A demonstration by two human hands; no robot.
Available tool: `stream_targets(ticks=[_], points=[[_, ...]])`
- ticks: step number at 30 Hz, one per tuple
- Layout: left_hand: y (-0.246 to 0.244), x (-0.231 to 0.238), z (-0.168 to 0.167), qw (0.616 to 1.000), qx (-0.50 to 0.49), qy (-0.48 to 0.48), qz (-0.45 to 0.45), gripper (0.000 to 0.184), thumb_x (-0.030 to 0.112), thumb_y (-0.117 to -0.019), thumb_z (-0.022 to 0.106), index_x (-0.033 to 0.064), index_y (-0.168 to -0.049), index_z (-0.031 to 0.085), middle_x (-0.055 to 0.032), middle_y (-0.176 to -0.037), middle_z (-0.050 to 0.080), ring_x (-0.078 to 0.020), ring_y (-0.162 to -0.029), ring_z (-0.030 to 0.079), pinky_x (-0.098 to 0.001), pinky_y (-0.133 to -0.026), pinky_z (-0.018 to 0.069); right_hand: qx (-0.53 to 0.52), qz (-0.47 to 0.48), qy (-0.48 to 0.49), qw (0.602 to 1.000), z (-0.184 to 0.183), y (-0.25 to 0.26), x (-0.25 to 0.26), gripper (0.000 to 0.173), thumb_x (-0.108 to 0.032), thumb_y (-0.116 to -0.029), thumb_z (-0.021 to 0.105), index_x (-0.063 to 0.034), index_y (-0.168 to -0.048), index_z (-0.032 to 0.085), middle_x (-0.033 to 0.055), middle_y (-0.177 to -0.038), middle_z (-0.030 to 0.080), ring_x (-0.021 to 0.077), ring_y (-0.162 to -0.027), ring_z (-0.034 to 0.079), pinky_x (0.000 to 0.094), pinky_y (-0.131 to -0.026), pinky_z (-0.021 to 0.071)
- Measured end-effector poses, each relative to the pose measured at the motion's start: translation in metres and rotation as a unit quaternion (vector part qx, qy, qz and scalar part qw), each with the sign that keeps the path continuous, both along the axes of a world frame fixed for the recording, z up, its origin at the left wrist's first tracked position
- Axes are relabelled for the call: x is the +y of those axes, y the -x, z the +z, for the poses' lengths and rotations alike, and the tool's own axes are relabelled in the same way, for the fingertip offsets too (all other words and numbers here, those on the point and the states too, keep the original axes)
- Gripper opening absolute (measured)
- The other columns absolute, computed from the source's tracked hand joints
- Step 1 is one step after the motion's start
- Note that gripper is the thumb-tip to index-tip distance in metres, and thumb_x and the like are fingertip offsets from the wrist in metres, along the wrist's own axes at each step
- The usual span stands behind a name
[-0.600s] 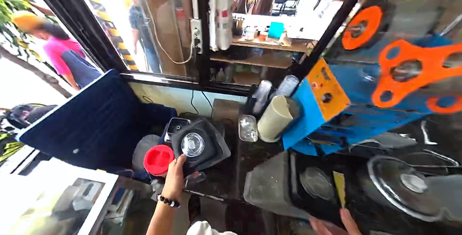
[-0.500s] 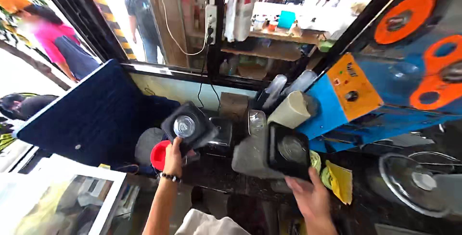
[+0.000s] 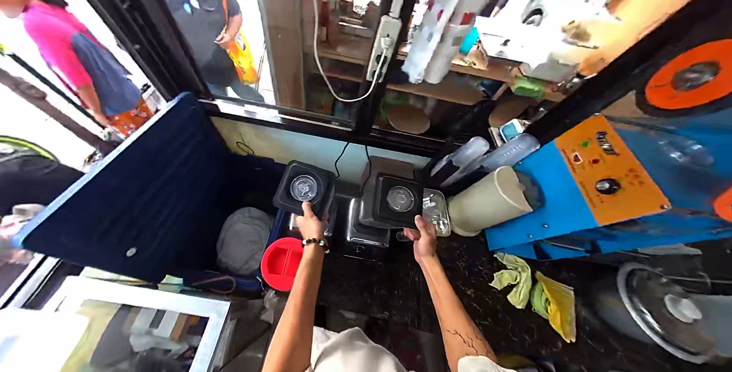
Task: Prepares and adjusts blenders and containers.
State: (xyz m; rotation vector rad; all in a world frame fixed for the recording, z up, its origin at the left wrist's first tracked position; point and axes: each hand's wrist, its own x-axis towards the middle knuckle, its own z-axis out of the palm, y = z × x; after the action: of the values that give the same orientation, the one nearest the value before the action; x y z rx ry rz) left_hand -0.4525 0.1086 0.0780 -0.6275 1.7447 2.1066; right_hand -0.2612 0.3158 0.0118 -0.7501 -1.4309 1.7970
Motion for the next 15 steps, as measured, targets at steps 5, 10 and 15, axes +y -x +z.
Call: stream_targets(ticks=[5,10,15], points=[[-0.002,0.023,-0.002,0.999,-0.027,-0.010,0.019,0.068,0.035,-0.1099,0.047,0.0014,-0.159,0.014,-0.0301,-0.147,0.047,-0.0370,-0.127,0.057,-0.0492,-0.101,0.0513,-0.064,0.033,0.024,0.997,0.021,0.002,-0.003,0.028,-0.024,-0.1065,0.044,-0.0017,-0.113,0.061,-0.0052,-0.064,0.058,0.0032,-0.050,0.050,0.0221,-0.052,0.0471],[-0.003,0.048,0.017,0.998,-0.057,0.028,0.003,0.079,0.037,-0.1087,0.049,0.0003,-0.160,0.001,-0.0355,-0.148,0.043,-0.0430,-0.130,0.054,-0.0533,-0.103,0.0492,-0.173,0.015,0.070,0.982,0.041,0.037,0.007,0.044,-0.039,-0.1067,0.053,0.0002,-0.126,0.059,0.0028,-0.083,0.062,0.0082,-0.058,0.052,0.0274,-0.060,0.0506],[-0.001,0.054,0.017,0.994,-0.104,0.019,-0.012,0.089,0.041,-0.1071,0.051,0.0009,-0.160,-0.007,-0.0357,-0.154,0.036,-0.0432,-0.138,0.046,-0.0533,-0.109,0.0441,-0.207,0.026,0.071,0.976,0.035,0.028,0.013,0.052,-0.045,-0.1070,0.048,-0.0031,-0.137,0.054,0.0080,-0.099,0.065,0.0114,-0.068,0.058,0.0299,-0.065,0.0526]])
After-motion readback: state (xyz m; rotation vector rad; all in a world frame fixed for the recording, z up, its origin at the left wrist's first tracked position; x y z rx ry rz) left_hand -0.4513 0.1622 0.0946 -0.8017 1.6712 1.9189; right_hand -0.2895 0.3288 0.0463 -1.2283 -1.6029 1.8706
